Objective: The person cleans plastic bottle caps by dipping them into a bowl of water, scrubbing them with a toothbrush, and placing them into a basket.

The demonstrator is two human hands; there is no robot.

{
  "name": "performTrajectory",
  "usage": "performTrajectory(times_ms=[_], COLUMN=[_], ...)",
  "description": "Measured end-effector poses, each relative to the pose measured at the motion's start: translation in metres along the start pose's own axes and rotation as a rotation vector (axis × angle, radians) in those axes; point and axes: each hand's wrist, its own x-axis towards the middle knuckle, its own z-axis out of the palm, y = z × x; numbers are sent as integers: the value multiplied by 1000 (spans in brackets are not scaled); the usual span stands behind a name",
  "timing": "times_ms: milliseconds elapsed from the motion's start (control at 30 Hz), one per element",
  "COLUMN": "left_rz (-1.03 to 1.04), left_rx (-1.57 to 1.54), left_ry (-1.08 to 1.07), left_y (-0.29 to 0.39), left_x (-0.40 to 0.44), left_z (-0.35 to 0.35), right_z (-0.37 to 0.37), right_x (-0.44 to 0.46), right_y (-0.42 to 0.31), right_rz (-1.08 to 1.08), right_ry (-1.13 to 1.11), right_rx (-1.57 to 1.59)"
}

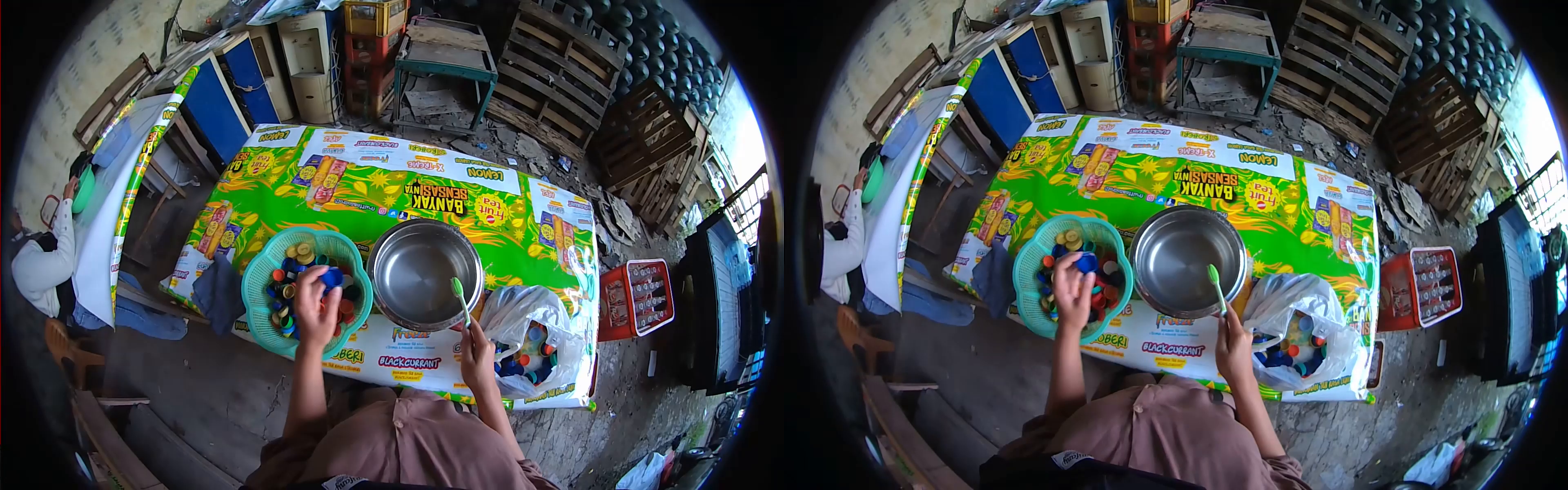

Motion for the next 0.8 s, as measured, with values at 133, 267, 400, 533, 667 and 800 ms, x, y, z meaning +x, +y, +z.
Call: performTrajectory(times_ms=[133, 267, 400, 533, 667, 800], left_rz=[12, -11, 17, 33, 122, 24], left_rx=[315, 717, 718, 606, 347, 45], left_ry=[-138, -233, -88, -170, -419, -764], left_y=[7, 29, 35, 52, 67, 76], left_x=[-17, -42, -52, -46, -47, -77], left_z=[-58, -71, -51, -5, 67, 154], right_z=[-3, -7, -18, -52, -103, -155], right_x=[-14, -14, -18, -27, -41, -63], right_y=[-2, -11, -12, -14, 3, 37], right_rz=[-24, -42, -86, -56, -64, -45], right_ry=[14, -12, 49, 198, 410, 621], right_rx=[-29, -49, 1, -1, -17, -22])
